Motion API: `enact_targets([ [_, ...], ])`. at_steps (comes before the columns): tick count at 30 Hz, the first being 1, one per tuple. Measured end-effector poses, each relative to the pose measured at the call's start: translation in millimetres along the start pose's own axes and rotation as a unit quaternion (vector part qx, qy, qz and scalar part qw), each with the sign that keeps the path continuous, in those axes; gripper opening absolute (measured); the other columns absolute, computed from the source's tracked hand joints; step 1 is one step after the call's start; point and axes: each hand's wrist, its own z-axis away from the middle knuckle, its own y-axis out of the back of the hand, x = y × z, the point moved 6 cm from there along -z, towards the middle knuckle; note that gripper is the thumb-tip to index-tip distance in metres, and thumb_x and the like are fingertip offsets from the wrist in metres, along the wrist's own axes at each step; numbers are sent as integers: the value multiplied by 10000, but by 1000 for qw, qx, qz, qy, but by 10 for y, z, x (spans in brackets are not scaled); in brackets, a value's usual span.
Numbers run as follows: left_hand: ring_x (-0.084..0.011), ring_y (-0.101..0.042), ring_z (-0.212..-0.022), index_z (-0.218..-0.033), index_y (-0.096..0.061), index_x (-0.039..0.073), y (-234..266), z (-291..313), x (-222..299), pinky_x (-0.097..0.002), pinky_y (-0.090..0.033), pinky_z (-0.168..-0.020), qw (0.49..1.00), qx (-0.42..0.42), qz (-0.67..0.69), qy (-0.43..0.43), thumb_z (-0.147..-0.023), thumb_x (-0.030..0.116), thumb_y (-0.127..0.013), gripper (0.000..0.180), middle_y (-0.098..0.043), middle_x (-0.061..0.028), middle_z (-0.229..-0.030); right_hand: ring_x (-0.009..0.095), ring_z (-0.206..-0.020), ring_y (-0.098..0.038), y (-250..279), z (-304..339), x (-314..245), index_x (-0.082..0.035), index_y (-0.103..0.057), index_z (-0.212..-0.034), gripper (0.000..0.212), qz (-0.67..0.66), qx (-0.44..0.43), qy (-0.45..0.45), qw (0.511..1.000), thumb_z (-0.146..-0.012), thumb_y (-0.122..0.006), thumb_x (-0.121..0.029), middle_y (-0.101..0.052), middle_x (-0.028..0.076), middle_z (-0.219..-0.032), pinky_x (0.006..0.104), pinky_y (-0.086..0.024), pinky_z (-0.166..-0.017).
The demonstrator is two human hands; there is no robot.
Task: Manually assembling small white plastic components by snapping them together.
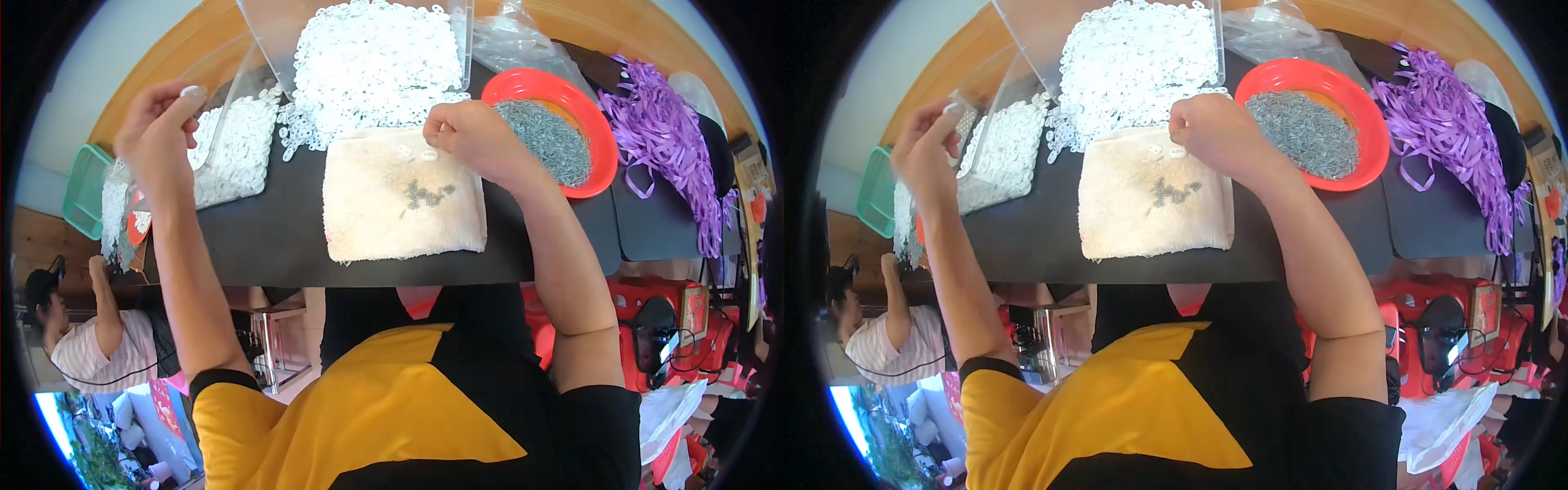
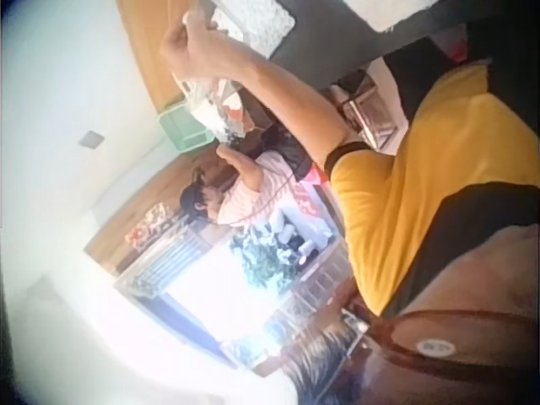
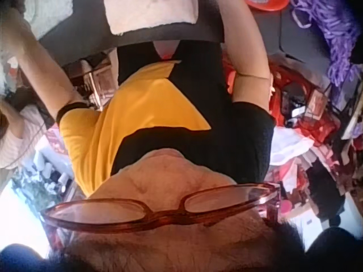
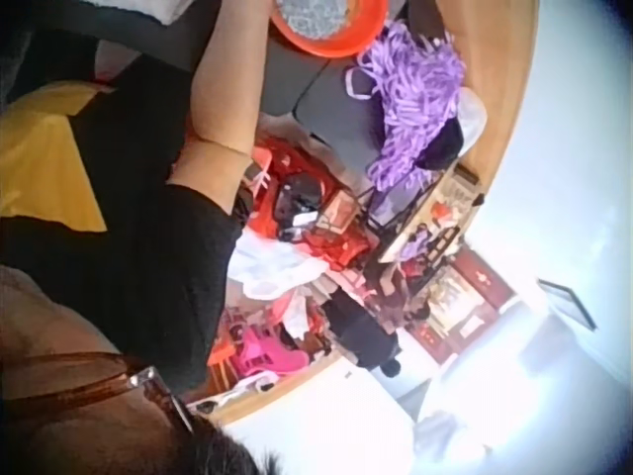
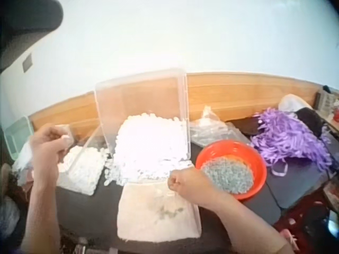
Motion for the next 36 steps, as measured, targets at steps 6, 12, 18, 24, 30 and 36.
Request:
enact_targets([
  [6,-125,-596,-777,-954,-685,47,-413,534,129,-279,-468,-688,961,-45,-174,-209,-794,42,-681,160,-642,-38,-824,165,-601,-541,5,20,-74,-9,-652,-819,87,4,17,25,1000,-793,-635,-90,-580,89,-631,325,-438,-593],
  [12,-210,-612,-728,-834,-625,-1,-1503,1308,-214,-301,-473,-677,933,-321,-76,-143,-802,32,-642,50,-615,-111,-798,104,-640,-543,12,-7,-28,14,-668,-866,117,-69,37,11,997,-801,-642,-80,-616,52,-663,285,-442,-602],
  [18,-194,-559,-589,-832,-628,22,-1697,1411,-407,-338,-438,-558,924,-365,-85,-71,-858,71,-637,56,-608,-105,-706,73,-659,-547,16,12,-59,17,-669,-881,107,-85,38,5,996,-811,-640,-59,-635,44,-693,257,-448,-613],
  [24,-86,-529,-574,-838,-635,8,-1584,1259,-511,-240,-371,-478,813,-392,265,339,-889,117,-669,126,-594,-32,-682,108,-689,-620,-71,15,-179,-20,-694,-971,188,-233,64,61,968,-786,-660,-20,-680,71,-774,266,-491,-640],
  [30,-117,-555,-640,-904,-623,-8,-1615,1414,-572,-256,-408,-537,716,-357,375,468,-920,137,-603,147,-604,-61,-747,90,-739,-635,-211,4,-138,-19,-699,-998,193,-349,57,49,934,-809,-659,-14,-707,46,-835,243,-507,-684],
  [36,-148,-573,-679,-915,-619,-19,-1588,1354,-447,-274,-436,-581,720,-355,385,456,-925,110,-571,138,-621,-82,-784,129,-712,-643,-100,39,-167,-8,-672,-900,89,-245,103,62,962,-817,-640,-15,-679,78,-777,277,-507,-665],
])
